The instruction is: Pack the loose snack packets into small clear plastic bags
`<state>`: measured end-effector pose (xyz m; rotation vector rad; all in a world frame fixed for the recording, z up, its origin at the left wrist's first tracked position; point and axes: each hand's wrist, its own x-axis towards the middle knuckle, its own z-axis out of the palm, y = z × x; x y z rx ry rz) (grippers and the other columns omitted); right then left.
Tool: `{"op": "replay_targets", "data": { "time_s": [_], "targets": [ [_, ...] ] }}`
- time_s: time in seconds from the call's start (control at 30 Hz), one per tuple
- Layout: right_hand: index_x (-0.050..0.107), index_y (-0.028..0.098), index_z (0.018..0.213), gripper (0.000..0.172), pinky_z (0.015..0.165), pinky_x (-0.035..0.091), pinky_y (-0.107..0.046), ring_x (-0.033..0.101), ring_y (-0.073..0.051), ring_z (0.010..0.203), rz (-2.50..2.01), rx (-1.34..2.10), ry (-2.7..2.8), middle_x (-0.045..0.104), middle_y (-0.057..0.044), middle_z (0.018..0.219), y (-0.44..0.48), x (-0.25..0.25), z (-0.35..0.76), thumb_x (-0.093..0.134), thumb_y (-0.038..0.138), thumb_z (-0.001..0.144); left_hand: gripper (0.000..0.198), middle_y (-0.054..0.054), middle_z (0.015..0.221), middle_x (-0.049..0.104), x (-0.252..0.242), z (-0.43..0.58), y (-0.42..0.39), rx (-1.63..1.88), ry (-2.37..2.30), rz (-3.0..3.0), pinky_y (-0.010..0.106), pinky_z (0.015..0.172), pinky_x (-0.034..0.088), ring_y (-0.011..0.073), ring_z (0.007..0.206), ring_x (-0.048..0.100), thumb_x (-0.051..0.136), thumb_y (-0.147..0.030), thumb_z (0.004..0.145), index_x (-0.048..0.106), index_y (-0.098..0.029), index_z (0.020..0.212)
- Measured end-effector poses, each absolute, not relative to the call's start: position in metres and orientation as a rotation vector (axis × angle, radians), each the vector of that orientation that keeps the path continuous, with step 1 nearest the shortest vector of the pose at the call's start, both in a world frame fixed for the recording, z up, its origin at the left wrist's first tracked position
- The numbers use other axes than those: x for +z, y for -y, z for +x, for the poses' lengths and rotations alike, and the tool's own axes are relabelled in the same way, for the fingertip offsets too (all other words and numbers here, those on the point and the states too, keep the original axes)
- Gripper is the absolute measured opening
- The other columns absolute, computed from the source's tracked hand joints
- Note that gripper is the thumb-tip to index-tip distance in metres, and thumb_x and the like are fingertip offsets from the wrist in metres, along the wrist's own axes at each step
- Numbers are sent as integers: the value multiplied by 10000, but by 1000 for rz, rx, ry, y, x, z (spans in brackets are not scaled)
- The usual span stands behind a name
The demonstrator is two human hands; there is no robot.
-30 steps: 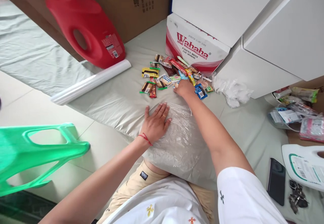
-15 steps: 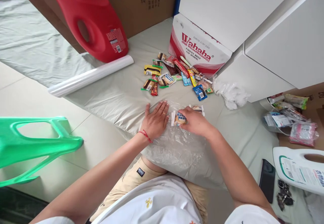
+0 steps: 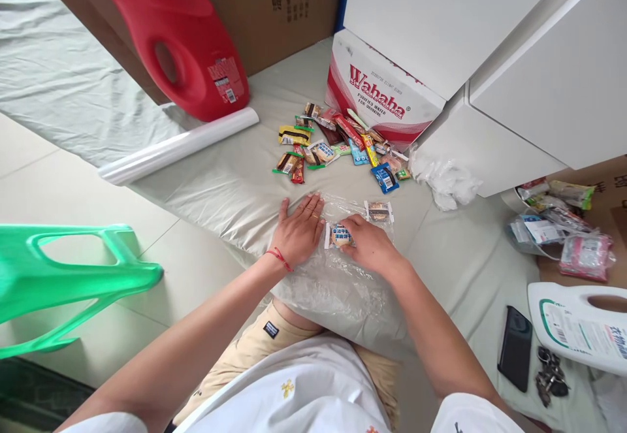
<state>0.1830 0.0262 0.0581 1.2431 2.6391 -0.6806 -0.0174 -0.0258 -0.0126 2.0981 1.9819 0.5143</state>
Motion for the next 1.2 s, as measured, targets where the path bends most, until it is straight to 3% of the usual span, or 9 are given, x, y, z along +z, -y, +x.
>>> {"op": "replay_targets", "data": {
  "time_s": [0.1,0.2,0.33,0.5,0.6,0.77,0.97,1.2],
  "targets": [
    [609,195,1384,513,1006,502,-376,634,-299,1261,1223,-716,-2674,612,-146,1437,-33,63,181,740,317,903,579,95,1695,354,-13,-17,26,522,-1978,2098,636,1317,65,265,1586,326,224,-336,1092,412,-176,1615],
    [633,192,1368,461,970,506,-362,676,-278,1159,1316,-699,-2728,683,-141,1349,-59,70,169,674,388,953,578,95,1693,361,-13,-17,26,533,-1976,2109,641,1315,67,275,1585,328,228,-337,1090,409,-189,1619],
    [663,167,1323,392,985,492,-356,685,-274,1102,1494,-537,-2714,736,-119,1248,-124,69,128,608,341,977,583,99,1695,357,-14,-18,26,514,-1980,2118,654,1311,77,282,1585,328,224,-339,1088,407,-181,1618],
    [495,78,1512,649,1113,437,-383,582,-324,1306,1652,-444,-2682,557,-228,1476,-195,46,67,625,414,973,589,101,1697,352,-14,-18,27,492,-1986,2136,656,1310,94,275,1587,323,206,-338,1090,411,-161,1613],
    [568,64,1431,667,1116,436,-363,571,-310,1305,1639,-485,-2633,533,-224,1456,-207,36,52,735,417,890,584,107,1691,362,-15,-18,27,504,-1991,2133,657,1308,104,276,1584,330,218,-337,1090,415,-159,1610],
    [675,90,1264,554,999,481,-347,630,-268,1083,1694,-481,-2638,612,-165,1271,-182,42,84,790,397,818,582,98,1696,352,-16,-18,27,552,-1967,2128,653,1313,85,259,1584,329,201,-340,1098,417,-159,1607],
    [646,182,1382,602,818,521,-337,609,-205,832,1379,-837,-2774,644,-91,1133,-105,82,164,740,446,849,582,94,1697,354,-14,-19,28,574,-1950,2101,643,1317,71,261,1588,324,203,-339,1096,413,-171,1612],
    [618,250,1415,553,1012,513,-401,638,-282,1160,1167,-837,-2756,638,-115,1267,-33,85,195,733,316,878,581,96,1689,374,-13,-19,26,571,-1956,2075,642,1316,86,272,1579,342,219,-344,1090,429,-186,1607]
  ]
}}
